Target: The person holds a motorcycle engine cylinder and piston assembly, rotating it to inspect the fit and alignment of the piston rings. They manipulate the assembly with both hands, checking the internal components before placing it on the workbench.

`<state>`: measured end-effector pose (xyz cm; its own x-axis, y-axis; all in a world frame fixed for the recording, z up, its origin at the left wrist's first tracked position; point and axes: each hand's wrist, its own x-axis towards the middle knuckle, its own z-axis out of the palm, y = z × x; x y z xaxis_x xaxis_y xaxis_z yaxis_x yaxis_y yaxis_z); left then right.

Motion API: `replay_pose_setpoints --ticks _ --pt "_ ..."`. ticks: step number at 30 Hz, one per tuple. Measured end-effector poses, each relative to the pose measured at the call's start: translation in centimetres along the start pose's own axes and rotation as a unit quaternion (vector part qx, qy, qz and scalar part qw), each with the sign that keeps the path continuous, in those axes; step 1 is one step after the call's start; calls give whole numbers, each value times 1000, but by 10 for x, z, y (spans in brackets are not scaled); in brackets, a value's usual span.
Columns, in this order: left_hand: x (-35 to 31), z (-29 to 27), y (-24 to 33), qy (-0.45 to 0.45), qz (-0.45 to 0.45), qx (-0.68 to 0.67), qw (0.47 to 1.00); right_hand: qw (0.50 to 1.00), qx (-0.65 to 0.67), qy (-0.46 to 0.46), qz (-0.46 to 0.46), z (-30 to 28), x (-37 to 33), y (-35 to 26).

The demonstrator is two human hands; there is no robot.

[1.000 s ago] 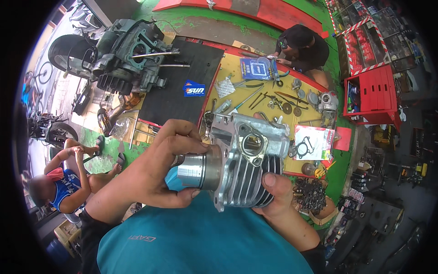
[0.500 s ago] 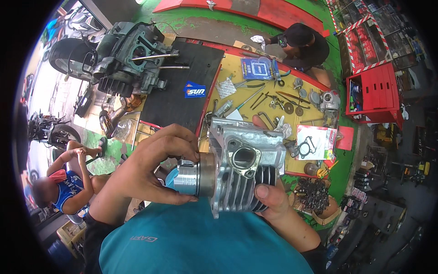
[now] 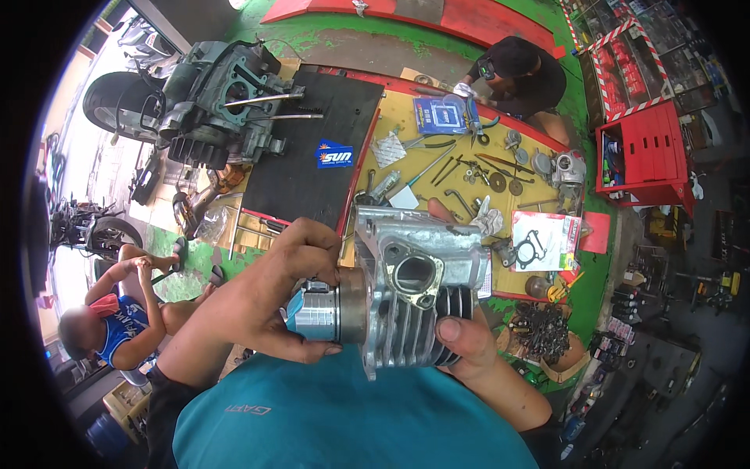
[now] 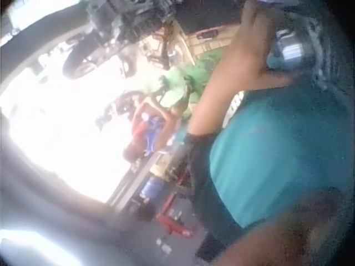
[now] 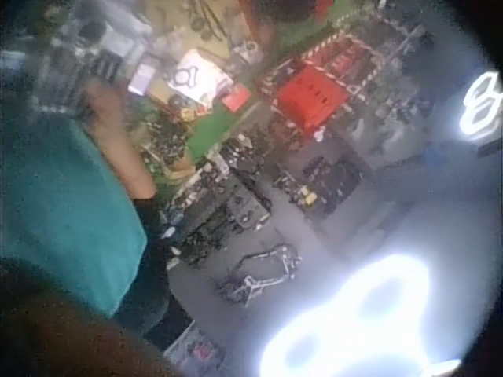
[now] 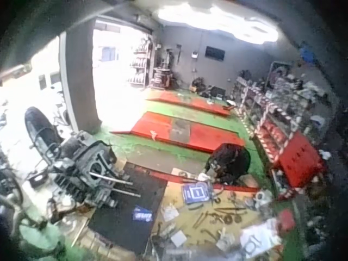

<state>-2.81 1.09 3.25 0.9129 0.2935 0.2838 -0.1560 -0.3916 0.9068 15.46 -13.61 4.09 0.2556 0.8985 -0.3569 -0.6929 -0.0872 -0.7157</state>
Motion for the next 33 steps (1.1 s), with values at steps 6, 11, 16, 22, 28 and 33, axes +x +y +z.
replay_pose_setpoints --ticks 6,11,16,22,28,33 --pt "1 2 -6 -18 21 0 1000 1000 -3 6 18 -2 0 -1" --pt "5 -3 -6 -6 7 -9 1000 1000 -4 5 19 -3 1 0" --pt "3 -4 -4 0 -90 -110 990 1000 -11 -1 16 -6 2 2" --pt "7 -3 1 8 -74 -56 996 998 67 -17 12 -14 1 2" --pt "7 1 1 21 -66 -11 998 995 70 -9 64 -22 -6 0" --pt "8 5 -1 33 -70 8 997 996 77 -5 48 -23 -2 3"
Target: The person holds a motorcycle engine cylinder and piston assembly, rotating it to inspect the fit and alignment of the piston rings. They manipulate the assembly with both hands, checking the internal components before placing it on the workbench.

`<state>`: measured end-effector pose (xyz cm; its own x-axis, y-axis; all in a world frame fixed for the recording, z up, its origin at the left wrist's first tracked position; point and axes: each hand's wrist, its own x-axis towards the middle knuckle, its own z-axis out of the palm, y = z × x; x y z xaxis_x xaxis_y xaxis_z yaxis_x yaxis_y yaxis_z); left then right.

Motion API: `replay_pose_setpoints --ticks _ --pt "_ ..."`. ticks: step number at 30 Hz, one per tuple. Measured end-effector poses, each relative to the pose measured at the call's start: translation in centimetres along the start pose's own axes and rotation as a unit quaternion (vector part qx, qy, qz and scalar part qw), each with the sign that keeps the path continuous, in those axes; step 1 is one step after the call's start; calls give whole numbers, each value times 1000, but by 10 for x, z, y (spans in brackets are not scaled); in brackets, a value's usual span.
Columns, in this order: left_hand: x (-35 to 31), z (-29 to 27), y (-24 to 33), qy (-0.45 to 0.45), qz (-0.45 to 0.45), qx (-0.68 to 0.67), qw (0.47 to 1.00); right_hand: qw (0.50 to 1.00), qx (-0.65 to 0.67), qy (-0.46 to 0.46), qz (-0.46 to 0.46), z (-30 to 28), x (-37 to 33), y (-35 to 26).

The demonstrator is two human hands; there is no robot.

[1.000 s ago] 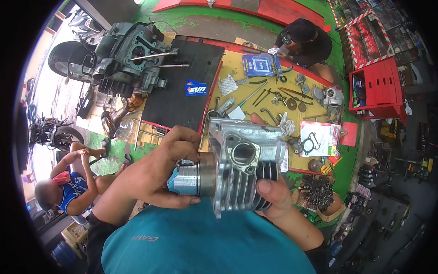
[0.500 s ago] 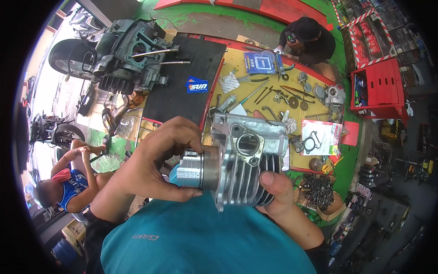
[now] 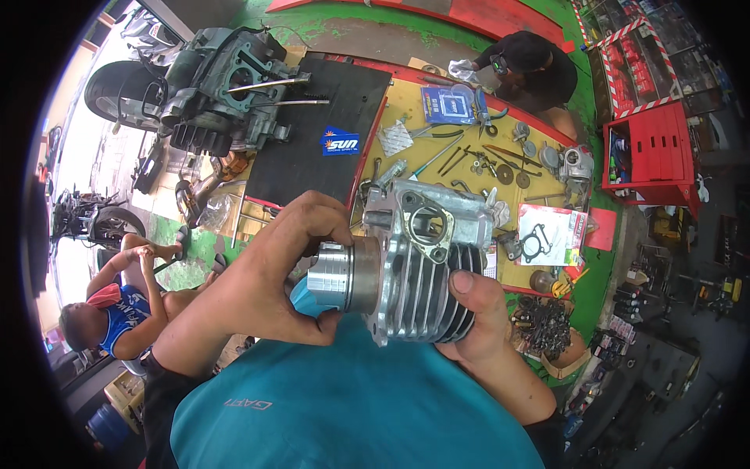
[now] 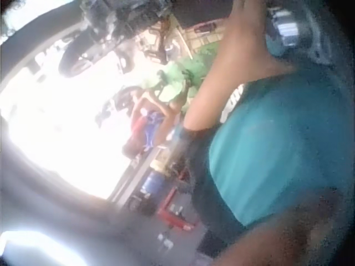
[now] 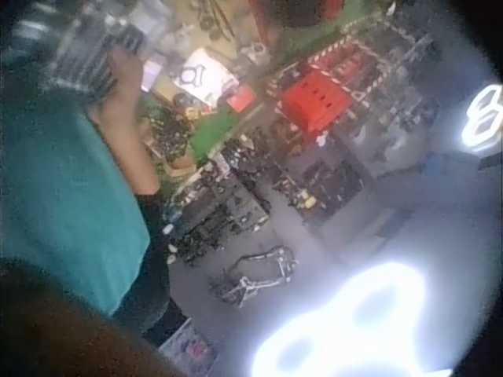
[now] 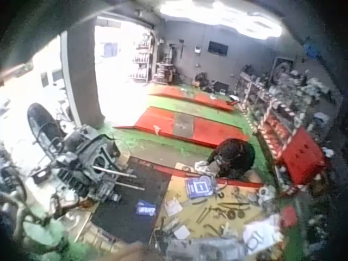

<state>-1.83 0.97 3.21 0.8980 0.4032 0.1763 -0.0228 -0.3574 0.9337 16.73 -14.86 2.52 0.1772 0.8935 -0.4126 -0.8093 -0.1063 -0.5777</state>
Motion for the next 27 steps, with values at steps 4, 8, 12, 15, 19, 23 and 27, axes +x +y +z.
replay_pose_setpoints --ticks 4,8,12,15,19,23,27 --pt "0 1 0 13 -6 9 1000 1000 -19 3 -13 4 3 0" --pt "2 1 1 14 1 28 1000 1000 -9 -20 3 3 4 -3" --pt "3 3 0 30 8 36 999 1000 3 -16 -4 2 5 -2" --pt "3 4 -1 33 10 35 999 1000 7 -9 -10 3 4 -2" --pt "3 6 -1 37 -8 36 999 1000 21 -10 5 3 5 -2" --pt "3 5 4 26 -38 48 998 999 39 -24 21 -3 4 -2" --pt "4 9 -1 36 12 66 997 999 21 -30 10 -2 3 -2"
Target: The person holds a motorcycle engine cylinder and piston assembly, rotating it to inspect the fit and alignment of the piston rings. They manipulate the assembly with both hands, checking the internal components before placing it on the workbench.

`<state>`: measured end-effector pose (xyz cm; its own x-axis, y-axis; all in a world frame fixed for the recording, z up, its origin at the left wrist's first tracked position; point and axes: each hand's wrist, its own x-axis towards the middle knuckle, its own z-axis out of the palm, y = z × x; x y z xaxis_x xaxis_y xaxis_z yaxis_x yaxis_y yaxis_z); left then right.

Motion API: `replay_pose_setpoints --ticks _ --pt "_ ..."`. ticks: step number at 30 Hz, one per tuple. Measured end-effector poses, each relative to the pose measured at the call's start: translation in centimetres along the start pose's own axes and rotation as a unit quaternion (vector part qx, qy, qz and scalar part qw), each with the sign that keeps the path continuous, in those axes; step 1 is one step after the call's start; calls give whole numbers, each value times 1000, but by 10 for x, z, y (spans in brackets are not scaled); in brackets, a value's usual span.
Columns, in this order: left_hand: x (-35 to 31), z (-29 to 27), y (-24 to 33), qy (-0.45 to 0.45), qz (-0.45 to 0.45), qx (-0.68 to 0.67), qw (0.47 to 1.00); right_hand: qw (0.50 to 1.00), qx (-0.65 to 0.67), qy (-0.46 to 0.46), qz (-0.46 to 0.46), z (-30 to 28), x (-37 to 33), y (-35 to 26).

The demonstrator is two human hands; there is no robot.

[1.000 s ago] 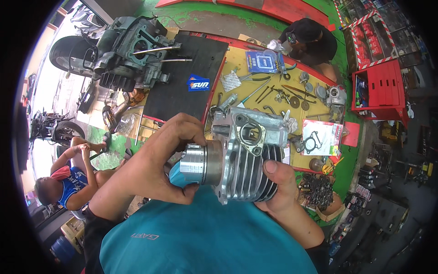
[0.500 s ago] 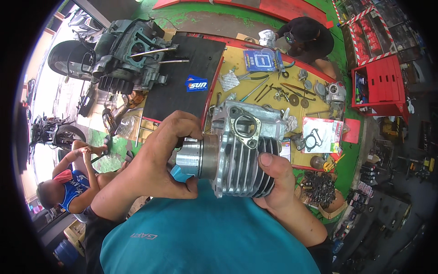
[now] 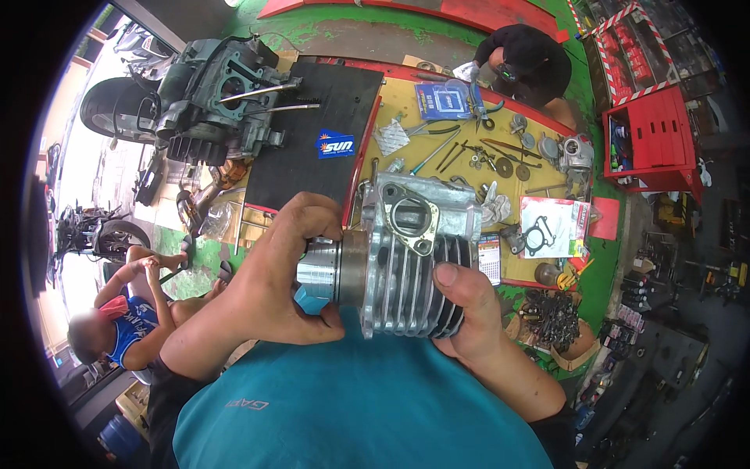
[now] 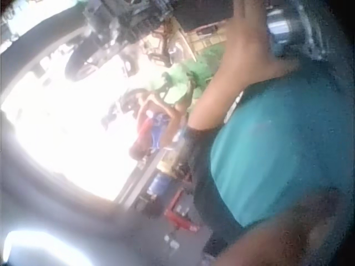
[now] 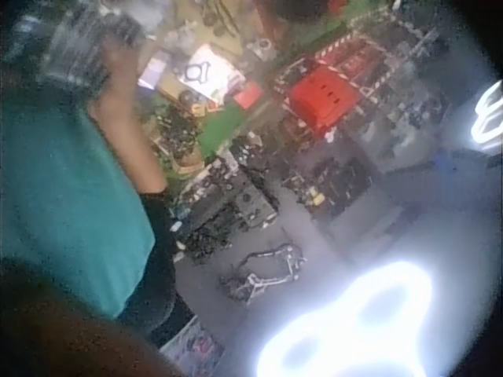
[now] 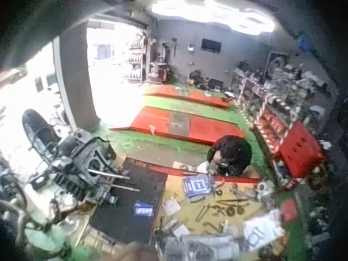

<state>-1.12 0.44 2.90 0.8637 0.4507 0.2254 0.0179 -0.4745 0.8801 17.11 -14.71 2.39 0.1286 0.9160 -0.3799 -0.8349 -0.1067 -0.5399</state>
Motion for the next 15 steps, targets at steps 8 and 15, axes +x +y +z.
replay_pose_setpoints --ticks 8,15 --pt "-1 -2 -1 -35 23 18 999 1000 6 6 23 0 -3 -3" --pt "-2 -6 -9 -78 47 1 996 999 -15 -5 41 0 -6 -4"
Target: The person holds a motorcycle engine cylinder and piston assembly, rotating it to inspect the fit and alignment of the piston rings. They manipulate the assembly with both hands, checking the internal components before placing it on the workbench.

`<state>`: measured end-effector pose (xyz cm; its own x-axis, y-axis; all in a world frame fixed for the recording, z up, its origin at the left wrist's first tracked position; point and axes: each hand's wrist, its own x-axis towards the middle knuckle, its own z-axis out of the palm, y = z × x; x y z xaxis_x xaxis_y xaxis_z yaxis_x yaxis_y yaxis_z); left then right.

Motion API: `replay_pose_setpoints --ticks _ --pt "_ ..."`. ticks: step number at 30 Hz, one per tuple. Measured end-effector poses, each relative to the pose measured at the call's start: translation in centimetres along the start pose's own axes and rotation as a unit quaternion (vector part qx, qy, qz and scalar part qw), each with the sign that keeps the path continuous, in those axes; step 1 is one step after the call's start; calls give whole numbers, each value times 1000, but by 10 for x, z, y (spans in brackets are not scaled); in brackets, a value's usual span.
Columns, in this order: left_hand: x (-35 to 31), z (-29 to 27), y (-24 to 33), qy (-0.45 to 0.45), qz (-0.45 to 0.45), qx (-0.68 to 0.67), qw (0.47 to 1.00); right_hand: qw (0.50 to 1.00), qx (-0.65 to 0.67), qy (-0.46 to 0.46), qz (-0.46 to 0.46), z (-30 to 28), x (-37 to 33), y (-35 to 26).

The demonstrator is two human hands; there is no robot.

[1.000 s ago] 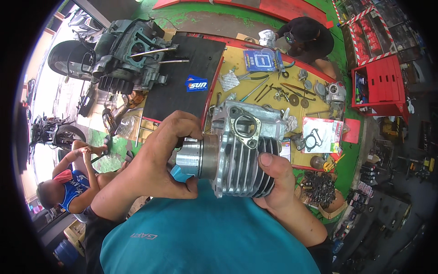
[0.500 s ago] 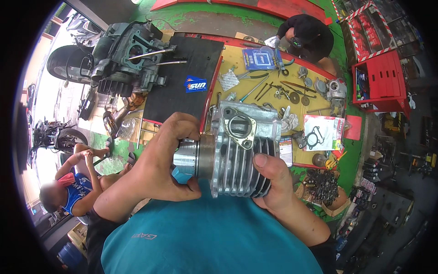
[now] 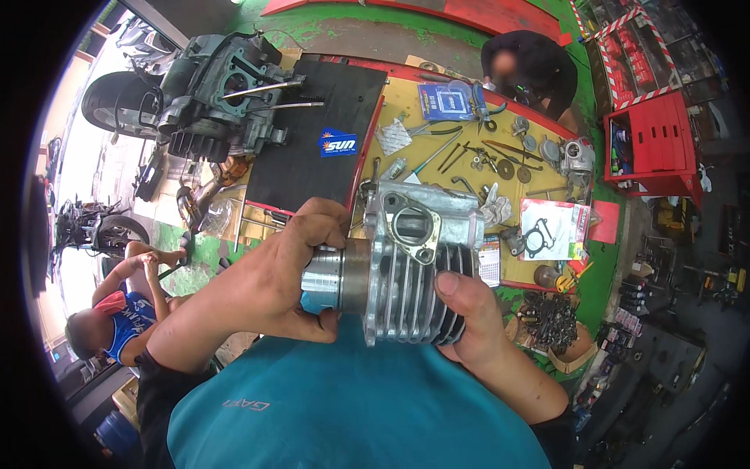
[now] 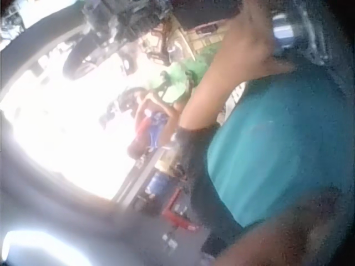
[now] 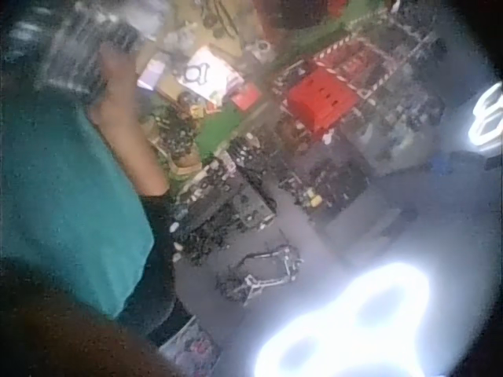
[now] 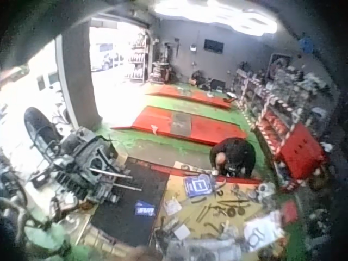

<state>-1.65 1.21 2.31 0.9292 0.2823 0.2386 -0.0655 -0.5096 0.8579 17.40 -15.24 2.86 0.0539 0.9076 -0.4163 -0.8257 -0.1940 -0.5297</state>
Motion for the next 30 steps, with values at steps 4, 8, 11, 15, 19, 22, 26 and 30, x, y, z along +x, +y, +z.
replay_pose_setpoints --ticks 4,8,11,15,19,22,26,30 --pt "1 1 0 0 17 8 1000 1000 4 3 -27 4 0 2" --pt "2 0 -1 -5 47 7 999 999 -5 -2 -40 3 -1 -1" --pt "5 -6 0 -19 42 1 999 1000 -6 -6 -26 -1 1 -9" --pt "4 -16 7 -21 6 20 1000 999 -16 28 -43 3 2 -9" --pt "6 -20 11 7 6 64 998 996 -14 56 -63 4 2 -10" --pt "6 -20 11 6 24 105 994 994 -4 80 -68 5 3 -11" --pt "2 -11 11 31 11 133 991 995 17 84 -45 0 3 -11" --pt "-1 -5 4 44 20 156 987 990 7 136 -46 7 4 -9"
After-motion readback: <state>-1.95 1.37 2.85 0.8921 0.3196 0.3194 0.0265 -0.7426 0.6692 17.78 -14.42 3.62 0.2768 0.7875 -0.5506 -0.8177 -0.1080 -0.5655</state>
